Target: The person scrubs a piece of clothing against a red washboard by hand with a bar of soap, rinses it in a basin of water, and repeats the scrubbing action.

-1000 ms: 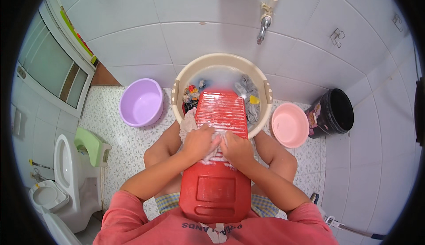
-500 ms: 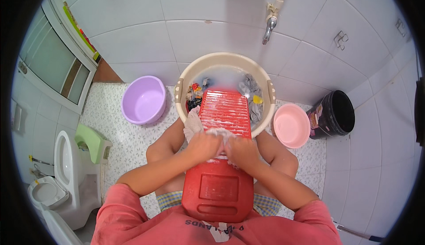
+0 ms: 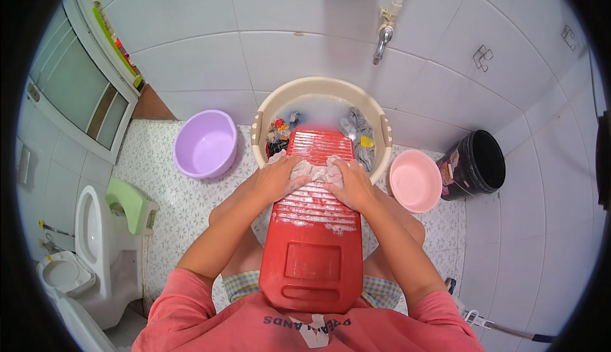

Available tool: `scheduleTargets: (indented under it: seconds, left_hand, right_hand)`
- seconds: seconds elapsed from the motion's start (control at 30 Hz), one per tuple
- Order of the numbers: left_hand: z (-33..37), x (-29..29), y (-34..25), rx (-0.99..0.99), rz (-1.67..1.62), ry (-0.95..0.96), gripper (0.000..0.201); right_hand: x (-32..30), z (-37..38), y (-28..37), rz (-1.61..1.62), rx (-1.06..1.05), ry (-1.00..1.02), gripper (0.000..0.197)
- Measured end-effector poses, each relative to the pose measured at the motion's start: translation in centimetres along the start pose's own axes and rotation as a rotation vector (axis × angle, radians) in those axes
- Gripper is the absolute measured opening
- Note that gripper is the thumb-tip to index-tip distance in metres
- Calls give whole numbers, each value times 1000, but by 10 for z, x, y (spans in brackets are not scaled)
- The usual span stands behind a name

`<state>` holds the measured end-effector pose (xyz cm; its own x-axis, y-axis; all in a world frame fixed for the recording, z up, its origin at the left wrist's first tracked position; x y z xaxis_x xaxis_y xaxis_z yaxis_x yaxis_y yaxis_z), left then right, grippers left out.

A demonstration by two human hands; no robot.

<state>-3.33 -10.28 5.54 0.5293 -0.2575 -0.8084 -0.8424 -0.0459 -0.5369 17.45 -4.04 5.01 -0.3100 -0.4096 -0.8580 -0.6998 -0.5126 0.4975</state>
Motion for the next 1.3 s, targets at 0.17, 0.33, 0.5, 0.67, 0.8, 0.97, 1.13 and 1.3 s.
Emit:
scheduleTargets:
  seconds: [0.17, 0.33, 0.5, 0.67, 0.8, 0.97, 1.13, 1.3]
  left_hand:
    - [-6, 19, -3, 70, 14, -313, 43]
    - [-18, 17, 2, 195, -443, -265, 28]
    - [-53, 23, -34, 387, -52, -247, 19]
    - [30, 31, -28, 6, 168, -238, 25]
    - [72, 22, -16, -24, 271, -210, 26]
    - [-17, 20, -36, 239, 205, 82, 29]
    - [-10, 26, -41, 186, 207, -40, 23]
    - [68, 30, -25, 67, 187, -292, 25]
  right_hand:
    - [7, -9, -10, 149, 59, -172, 43]
    - [3, -26, -11, 435, 11, -217, 28]
    - [-1, -66, 37, 183, -190, -67, 22]
    - [20, 26, 19, -86, 116, -121, 24]
    - [10, 60, 15, -148, 202, -177, 24]
    - [4, -26, 24, -109, -79, 95, 23]
    - [10, -19, 25, -85, -52, 10, 24]
    - [26, 56, -3, -250, 53, -402, 23]
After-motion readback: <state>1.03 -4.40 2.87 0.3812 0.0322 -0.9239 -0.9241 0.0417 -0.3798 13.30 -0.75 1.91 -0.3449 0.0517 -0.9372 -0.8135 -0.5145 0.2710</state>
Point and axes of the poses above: each hand's wrist, its own z-axis towards the middle knuckle, its own x-axis out of the palm, y = z × x, the point moved 1 cm from there along z, towards the middle knuckle, and after that the axes turned 13 degrees about y, right-handed, at the moved point
